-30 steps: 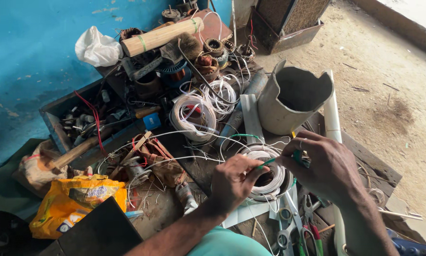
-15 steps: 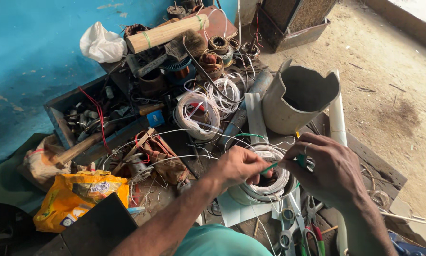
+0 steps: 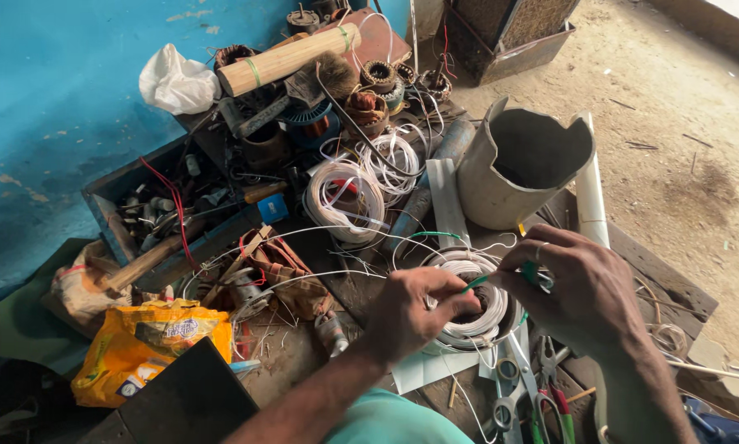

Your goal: The person wraps a white wire with yellow and green electrical tape. They use scissors to cut the tape and continue wrapping the wire with green tape.

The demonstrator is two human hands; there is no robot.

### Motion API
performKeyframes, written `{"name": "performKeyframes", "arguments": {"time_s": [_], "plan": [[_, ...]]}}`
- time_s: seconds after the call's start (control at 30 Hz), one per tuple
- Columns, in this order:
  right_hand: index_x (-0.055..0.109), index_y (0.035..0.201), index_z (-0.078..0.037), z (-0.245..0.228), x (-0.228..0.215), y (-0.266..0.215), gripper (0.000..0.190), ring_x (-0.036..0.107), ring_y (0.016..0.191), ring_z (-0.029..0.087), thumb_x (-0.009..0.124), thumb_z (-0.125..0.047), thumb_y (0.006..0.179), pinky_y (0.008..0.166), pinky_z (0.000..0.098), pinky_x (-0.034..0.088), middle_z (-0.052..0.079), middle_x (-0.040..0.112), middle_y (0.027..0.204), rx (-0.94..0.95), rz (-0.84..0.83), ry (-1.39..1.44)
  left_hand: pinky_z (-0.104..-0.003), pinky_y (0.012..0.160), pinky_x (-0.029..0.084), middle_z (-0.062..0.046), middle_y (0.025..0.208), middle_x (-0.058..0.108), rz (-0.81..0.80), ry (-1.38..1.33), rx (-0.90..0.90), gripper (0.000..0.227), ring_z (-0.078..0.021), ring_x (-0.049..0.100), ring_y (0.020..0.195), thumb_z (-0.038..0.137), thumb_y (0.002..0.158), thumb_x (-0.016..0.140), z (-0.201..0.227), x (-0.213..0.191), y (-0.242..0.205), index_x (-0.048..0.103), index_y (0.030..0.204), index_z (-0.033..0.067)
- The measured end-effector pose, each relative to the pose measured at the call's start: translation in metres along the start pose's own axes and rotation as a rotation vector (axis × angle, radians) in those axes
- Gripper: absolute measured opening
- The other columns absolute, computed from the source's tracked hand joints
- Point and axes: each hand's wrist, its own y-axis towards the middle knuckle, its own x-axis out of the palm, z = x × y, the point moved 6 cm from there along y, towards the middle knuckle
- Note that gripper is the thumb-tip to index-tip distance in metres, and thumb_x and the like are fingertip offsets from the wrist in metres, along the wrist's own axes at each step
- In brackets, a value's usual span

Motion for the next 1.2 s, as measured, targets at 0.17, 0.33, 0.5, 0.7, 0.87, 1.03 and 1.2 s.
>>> {"name": "performKeyframes", "arguments": {"time_s": [0.17, 0.33, 0.5, 0.7, 0.87, 1.03, 1.2], "plan": [[0.076, 0.079, -0.018, 0.0, -0.001, -0.001, 0.013, 0.071, 0.073, 0.024, 0.079, -0.03, 0.074, 0.06, 0.0408, 0.053, 0.0, 0.069, 0.079, 0.021, -0.015, 0.006, -0.022, 0.05, 0.048, -0.001, 0.073, 0.068, -0.069, -0.503, -0.469, 0.036, -0.0059, 0.06, 0.061, 0.04, 0.099, 0.067, -0.028, 0.016, -0.005, 0.077, 0.093, 0.0051], [0.076, 0.082, -0.018, -0.004, 0.0, 0.0, 0.019, 0.07, 0.074, 0.025, 0.081, -0.035, 0.075, 0.057, 0.0418, 0.051, 0.001, 0.068, 0.079, 0.006, 0.014, -0.027, -0.023, 0.042, 0.042, 0.001, 0.062, 0.057, -0.238, -0.455, -0.692, 0.05, -0.007, 0.052, 0.052, 0.044, 0.107, 0.056, -0.039, 0.022, 0.002, 0.067, 0.084, 0.0017], [0.076, 0.079, -0.018, -0.001, 0.0, 0.001, 0.02, 0.07, 0.07, 0.025, 0.082, -0.037, 0.077, 0.056, 0.0419, 0.051, 0.0, 0.068, 0.079, 0.035, -0.008, -0.036, -0.022, 0.047, 0.048, 0.004, 0.071, 0.066, -0.099, -0.566, -0.644, 0.026, -0.0045, 0.06, 0.059, 0.035, 0.095, 0.061, -0.024, 0.014, 0.005, 0.069, 0.102, 0.012], [0.076, 0.08, -0.017, 0.0, 0.003, 0.0, 0.021, 0.071, 0.069, 0.024, 0.081, -0.038, 0.076, 0.055, 0.042, 0.051, 0.0, 0.068, 0.078, 0.03, -0.002, -0.004, -0.02, 0.054, 0.053, -0.003, 0.075, 0.075, 0.119, -0.284, -0.313, 0.018, -0.0044, 0.065, 0.06, 0.023, 0.092, 0.079, -0.006, 0.01, -0.001, 0.076, 0.096, 0.0054], [0.077, 0.082, -0.017, 0.001, 0.003, -0.002, 0.02, 0.071, 0.072, 0.026, 0.08, -0.036, 0.076, 0.057, 0.0427, 0.052, 0.001, 0.07, 0.08, 0.027, 0.009, 0.007, -0.02, 0.05, 0.041, -0.001, 0.069, 0.068, 0.125, -0.542, -0.448, 0.024, -0.0033, 0.053, 0.055, 0.026, 0.096, 0.073, -0.029, 0.022, -0.005, 0.076, 0.092, 0.0023], [0.076, 0.084, -0.016, -0.001, 0.005, -0.001, 0.017, 0.071, 0.071, 0.025, 0.079, -0.031, 0.078, 0.058, 0.0398, 0.053, 0.001, 0.071, 0.084, -0.04, 0.036, 0.079, -0.02, 0.048, 0.033, 0.002, 0.062, 0.055, 0.063, -0.651, -0.585, 0.041, -0.0033, 0.044, 0.053, 0.036, 0.105, 0.064, -0.049, 0.031, -0.007, 0.072, 0.087, -0.0001], [0.076, 0.093, -0.011, 0.024, 0.006, -0.008, 0.017, 0.064, 0.064, 0.015, 0.074, -0.027, 0.086, 0.054, 0.0308, 0.05, 0.001, 0.068, 0.081, 0.128, 0.103, 0.296, -0.022, 0.05, 0.045, -0.005, 0.065, 0.062, -0.081, -0.531, -0.62, 0.054, -0.0093, 0.055, 0.055, 0.043, 0.11, 0.053, -0.046, 0.027, 0.004, 0.067, 0.084, -0.0026]]}}
